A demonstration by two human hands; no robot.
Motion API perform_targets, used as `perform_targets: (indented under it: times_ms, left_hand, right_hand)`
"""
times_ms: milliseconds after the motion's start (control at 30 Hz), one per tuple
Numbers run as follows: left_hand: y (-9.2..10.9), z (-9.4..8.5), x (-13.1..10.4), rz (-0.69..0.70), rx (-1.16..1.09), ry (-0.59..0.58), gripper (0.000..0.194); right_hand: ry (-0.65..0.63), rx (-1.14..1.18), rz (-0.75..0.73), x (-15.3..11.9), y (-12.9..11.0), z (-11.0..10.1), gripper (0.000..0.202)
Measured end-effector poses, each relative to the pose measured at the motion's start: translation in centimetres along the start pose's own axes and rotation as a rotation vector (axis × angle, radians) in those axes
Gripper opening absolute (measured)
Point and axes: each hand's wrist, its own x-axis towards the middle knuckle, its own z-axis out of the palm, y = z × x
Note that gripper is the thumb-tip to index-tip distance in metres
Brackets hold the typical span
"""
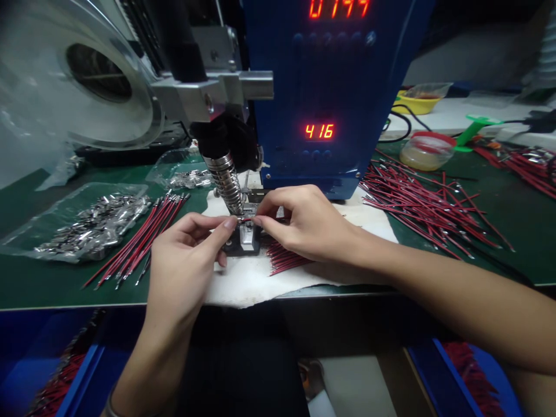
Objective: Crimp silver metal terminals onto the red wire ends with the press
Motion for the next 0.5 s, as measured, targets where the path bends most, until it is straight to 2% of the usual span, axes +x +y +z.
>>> perform_targets:
  times_ms: [500]
  left_hand:
    - [0.18, 0.0, 0.04, -0.032, 0.013, 0.007, 0.021]
  right_hand:
    - [-0.008, 0.001, 0.015, -0.02, -0.06, 0.0, 0.01]
